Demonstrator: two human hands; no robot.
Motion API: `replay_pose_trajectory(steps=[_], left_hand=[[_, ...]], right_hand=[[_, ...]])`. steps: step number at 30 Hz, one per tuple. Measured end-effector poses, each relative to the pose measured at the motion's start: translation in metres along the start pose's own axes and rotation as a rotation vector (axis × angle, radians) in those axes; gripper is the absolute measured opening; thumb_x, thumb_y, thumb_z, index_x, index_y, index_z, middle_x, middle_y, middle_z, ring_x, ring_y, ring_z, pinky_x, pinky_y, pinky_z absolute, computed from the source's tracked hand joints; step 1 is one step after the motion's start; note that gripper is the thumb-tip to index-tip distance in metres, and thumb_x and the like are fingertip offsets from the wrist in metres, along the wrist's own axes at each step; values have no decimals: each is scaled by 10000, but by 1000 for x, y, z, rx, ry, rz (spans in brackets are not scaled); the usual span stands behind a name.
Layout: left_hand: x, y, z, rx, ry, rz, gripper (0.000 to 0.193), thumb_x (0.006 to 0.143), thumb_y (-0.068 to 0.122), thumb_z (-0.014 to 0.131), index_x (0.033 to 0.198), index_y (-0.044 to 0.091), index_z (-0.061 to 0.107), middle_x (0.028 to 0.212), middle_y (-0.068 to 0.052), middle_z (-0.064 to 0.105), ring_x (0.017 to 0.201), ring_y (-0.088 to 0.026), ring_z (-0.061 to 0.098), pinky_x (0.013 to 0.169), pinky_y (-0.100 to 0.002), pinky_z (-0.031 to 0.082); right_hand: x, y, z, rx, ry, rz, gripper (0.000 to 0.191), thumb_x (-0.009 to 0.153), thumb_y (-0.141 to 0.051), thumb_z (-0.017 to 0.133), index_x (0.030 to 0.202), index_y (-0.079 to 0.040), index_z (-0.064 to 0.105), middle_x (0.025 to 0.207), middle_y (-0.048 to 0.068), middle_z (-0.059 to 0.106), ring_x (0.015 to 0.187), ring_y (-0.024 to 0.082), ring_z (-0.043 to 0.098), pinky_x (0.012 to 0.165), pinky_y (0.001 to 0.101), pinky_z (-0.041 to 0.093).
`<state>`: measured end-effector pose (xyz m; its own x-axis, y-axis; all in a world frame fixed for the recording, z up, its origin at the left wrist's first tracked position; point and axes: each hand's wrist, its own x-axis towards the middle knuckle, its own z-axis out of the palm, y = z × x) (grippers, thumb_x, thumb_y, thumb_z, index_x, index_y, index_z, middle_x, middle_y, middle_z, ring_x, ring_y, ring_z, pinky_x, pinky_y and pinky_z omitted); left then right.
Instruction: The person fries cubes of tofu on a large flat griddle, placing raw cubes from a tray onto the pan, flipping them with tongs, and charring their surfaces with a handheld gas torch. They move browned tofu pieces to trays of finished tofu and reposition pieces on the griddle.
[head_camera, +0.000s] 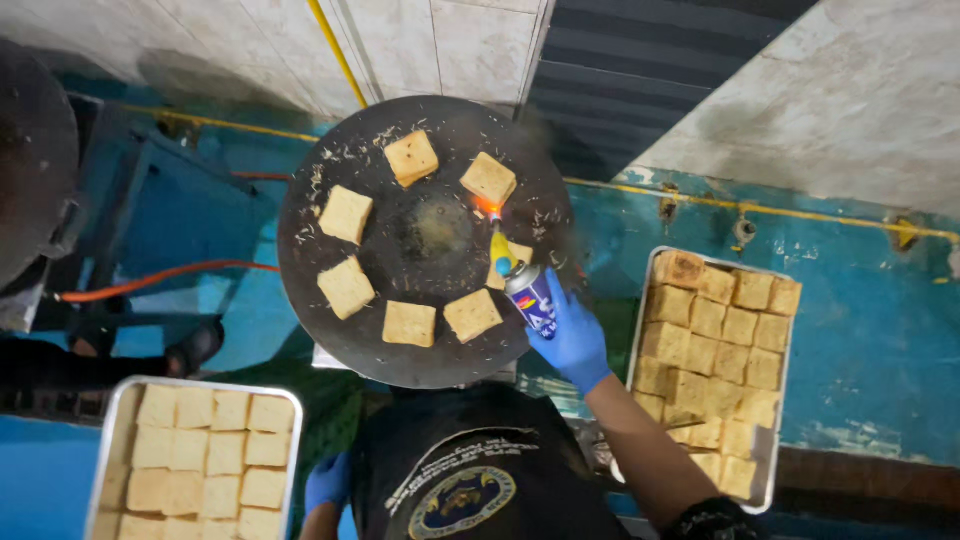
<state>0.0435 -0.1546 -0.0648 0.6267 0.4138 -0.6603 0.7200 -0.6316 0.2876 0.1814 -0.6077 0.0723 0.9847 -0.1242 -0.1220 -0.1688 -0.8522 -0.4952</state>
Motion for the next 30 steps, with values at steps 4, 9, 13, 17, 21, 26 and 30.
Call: replay_pose_trajectory(steps=[4, 9, 13, 17, 21, 26, 30], left_hand=[[9, -7, -8, -173, -20, 2, 456, 902, 408, 655, 1163, 56, 779, 1119, -188, 788, 1062, -327, 746, 942, -411, 547], [29, -27, -17, -296, -16, 93, 463, 920, 371, 680, 1181, -7, 741, 1070, -181, 780, 997, -262, 721, 880, -379, 539], [46, -42, -24, -410, -76, 56, 413, 924, 340, 681, 1111, -14, 782, 942, -152, 812, 872, -205, 716, 796, -348, 548], [58, -45, -36, -334, -76, 89, 387, 933, 336, 686, 1035, -18, 804, 874, -124, 805, 817, -182, 705, 767, -336, 548], [70, -38, -53, -292, -133, 22, 358, 932, 312, 693, 1022, -18, 796, 870, -138, 788, 800, -172, 694, 766, -344, 540], [82, -31, -64, -669, -245, -80, 348, 940, 266, 660, 1163, 11, 738, 983, -110, 737, 847, -189, 645, 720, -402, 521], [85, -28, -74, -544, -189, 216, 356, 960, 240, 645, 1179, -20, 750, 1042, -116, 780, 934, -172, 693, 863, -304, 525]], right_hand=[[12, -24, 10, -126, 38, -124, 970, 719, -269, 804, 1573, -184, 351, 1092, 180, 638, 930, 392, 652, 832, 490, 538], [34, -45, 25, -226, 135, -286, 892, 773, -240, 790, 1565, -143, 389, 1097, 172, 619, 906, 362, 644, 783, 486, 513], [41, -58, 32, -245, 93, -263, 932, 740, -221, 782, 1571, -122, 371, 1088, 178, 615, 900, 361, 638, 818, 477, 513], [34, -62, 32, -291, 96, -212, 991, 681, -234, 800, 1566, -126, 366, 1109, 189, 613, 918, 363, 640, 819, 467, 519], [16, -61, 28, -348, 109, -120, 953, 723, -264, 806, 1567, -159, 376, 1109, 167, 621, 945, 345, 644, 810, 460, 527], [5, -65, 28, -366, 230, -165, 959, 702, -243, 791, 1562, -143, 379, 1118, 174, 631, 924, 341, 647, 814, 460, 533], [19, -75, 33, -350, 138, -119, 957, 731, -249, 789, 1580, -145, 359, 1078, 181, 629, 876, 351, 650, 804, 462, 534]])
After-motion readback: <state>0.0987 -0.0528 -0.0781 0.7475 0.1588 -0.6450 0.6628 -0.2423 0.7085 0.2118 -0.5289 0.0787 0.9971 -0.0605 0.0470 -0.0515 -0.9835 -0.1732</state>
